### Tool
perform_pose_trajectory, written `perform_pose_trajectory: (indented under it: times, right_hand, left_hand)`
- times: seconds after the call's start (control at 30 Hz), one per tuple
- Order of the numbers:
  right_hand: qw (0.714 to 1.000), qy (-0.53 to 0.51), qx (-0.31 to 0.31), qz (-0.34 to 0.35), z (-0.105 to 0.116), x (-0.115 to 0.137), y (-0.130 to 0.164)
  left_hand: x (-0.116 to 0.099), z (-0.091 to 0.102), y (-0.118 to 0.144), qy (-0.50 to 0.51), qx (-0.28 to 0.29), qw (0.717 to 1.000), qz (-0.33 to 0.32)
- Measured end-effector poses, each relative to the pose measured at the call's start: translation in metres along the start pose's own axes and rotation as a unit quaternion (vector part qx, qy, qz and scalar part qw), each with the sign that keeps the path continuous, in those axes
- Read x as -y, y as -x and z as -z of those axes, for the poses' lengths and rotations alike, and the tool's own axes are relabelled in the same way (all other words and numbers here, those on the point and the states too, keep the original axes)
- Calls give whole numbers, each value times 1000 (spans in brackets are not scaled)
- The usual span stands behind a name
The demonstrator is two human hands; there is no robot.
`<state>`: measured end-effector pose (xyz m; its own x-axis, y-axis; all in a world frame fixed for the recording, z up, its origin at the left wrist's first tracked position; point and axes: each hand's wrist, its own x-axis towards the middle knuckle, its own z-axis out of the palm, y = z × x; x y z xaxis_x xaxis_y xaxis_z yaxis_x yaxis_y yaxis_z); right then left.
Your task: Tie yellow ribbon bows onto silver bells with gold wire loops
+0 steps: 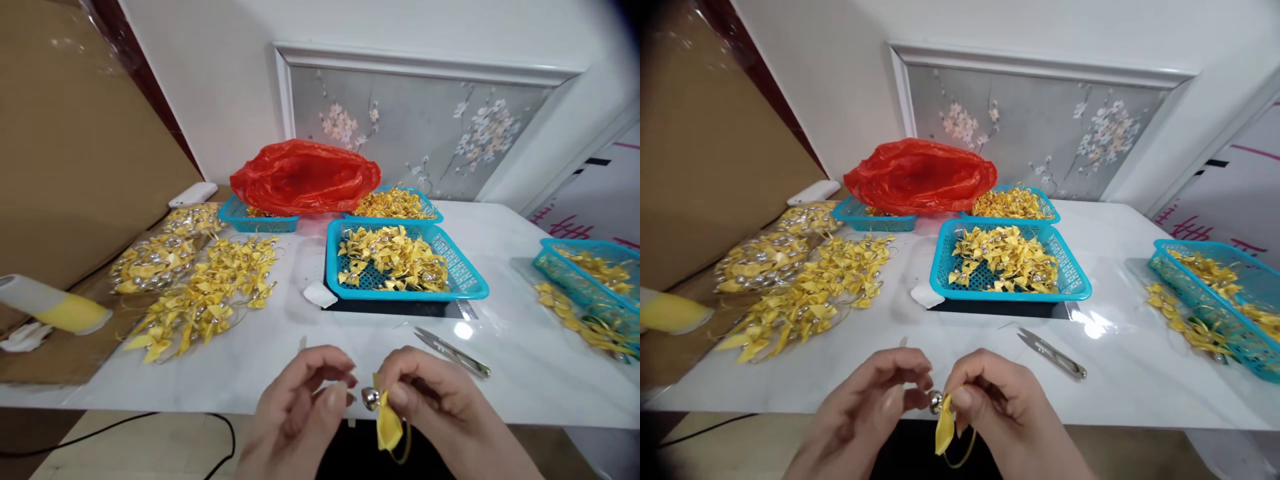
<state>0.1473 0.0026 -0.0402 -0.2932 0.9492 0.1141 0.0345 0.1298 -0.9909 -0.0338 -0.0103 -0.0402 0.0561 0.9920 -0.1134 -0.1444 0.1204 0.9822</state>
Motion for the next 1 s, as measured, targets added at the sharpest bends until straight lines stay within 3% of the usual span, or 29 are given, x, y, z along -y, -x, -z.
perform_pose_trajectory:
  times: [0.1, 0.27, 0.37, 0.57, 0.7, 0.93, 1.0]
  right_hand:
    - [996, 67, 23, 61, -4, 5, -6]
    - [974, 130, 16, 186, -9, 6, -11]
    - [976, 114, 16, 185, -10, 4, -13]
    - [983, 120, 41, 132, -10, 0, -15]
    - [978, 136, 76, 139, -9, 5, -11]
    - [965, 234, -14, 118, -9, 7, 1]
    - [962, 242, -19, 123, -10, 5, 2]
  left_hand:
    - [-7, 3, -6, 17, 75, 994, 74]
    - [-5, 0, -6, 141, 92, 973, 159]
    - [-2, 2, -2, 185, 113, 954, 207]
    - [-2, 8, 1, 87, 56, 991, 89]
    - [-5, 5, 2, 68, 49, 991, 99]
    - [-7, -1, 3, 27, -13, 998, 57]
    - [-6, 0, 3, 57, -3, 996, 66]
